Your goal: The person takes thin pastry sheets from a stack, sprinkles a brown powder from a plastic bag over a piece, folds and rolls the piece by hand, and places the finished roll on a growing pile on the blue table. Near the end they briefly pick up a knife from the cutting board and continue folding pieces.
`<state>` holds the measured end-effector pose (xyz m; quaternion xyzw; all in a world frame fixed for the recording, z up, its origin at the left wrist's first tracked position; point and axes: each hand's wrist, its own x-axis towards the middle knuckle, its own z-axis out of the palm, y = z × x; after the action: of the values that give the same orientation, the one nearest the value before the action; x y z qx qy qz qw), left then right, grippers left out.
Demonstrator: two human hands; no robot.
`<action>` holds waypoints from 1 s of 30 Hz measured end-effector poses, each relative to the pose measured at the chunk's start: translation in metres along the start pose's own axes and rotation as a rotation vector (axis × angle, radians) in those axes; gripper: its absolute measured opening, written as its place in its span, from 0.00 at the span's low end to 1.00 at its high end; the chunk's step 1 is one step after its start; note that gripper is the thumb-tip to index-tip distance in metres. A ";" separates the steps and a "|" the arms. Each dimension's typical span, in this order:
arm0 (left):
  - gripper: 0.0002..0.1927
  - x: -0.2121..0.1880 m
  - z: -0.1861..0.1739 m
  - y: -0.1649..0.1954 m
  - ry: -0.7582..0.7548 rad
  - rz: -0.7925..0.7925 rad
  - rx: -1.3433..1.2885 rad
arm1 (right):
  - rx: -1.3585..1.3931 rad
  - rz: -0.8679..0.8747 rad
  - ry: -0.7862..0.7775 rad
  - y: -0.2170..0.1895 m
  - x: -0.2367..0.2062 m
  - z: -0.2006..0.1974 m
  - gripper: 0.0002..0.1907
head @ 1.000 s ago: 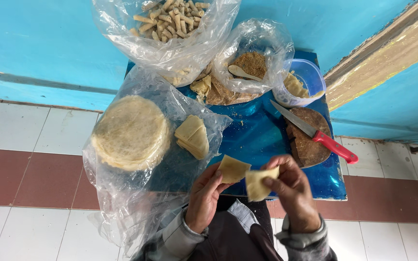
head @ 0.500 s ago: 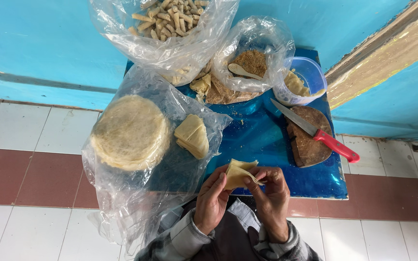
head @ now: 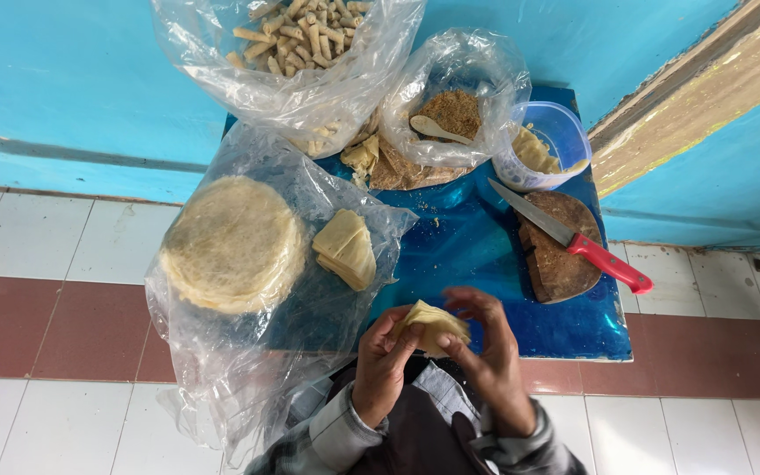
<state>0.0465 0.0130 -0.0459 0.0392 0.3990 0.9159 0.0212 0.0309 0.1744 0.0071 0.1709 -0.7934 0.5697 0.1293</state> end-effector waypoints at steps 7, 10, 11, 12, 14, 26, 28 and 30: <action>0.21 0.023 0.019 0.018 -0.035 0.152 0.489 | -0.067 0.299 -0.068 0.022 0.036 -0.024 0.14; 0.25 0.032 0.029 0.029 -0.029 0.331 0.782 | -0.264 0.169 -0.040 0.025 0.065 -0.020 0.13; 0.24 0.034 0.031 0.032 -0.044 0.399 0.922 | -0.321 0.121 -0.040 0.024 0.073 -0.019 0.13; 0.23 0.034 0.031 0.033 -0.058 0.465 1.060 | -0.405 0.094 -0.060 0.022 0.078 -0.018 0.13; 0.21 0.035 0.029 0.033 -0.098 0.520 1.304 | -0.571 0.039 -0.103 0.018 0.084 -0.017 0.12; 0.19 0.035 0.027 0.025 -0.123 0.535 1.631 | -0.792 -0.208 -0.067 -0.004 0.071 -0.029 0.13; 0.18 0.035 0.026 0.028 -0.116 0.530 1.578 | -0.782 -0.207 -0.176 -0.003 0.069 -0.029 0.12; 0.17 0.035 0.024 0.030 -0.117 0.522 1.533 | -0.790 -0.209 -0.223 0.000 0.069 -0.027 0.12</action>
<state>0.0130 0.0124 -0.0062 0.1826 0.8917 0.3598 -0.2052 -0.0312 0.1911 0.0430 0.2485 -0.9383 0.1837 0.1553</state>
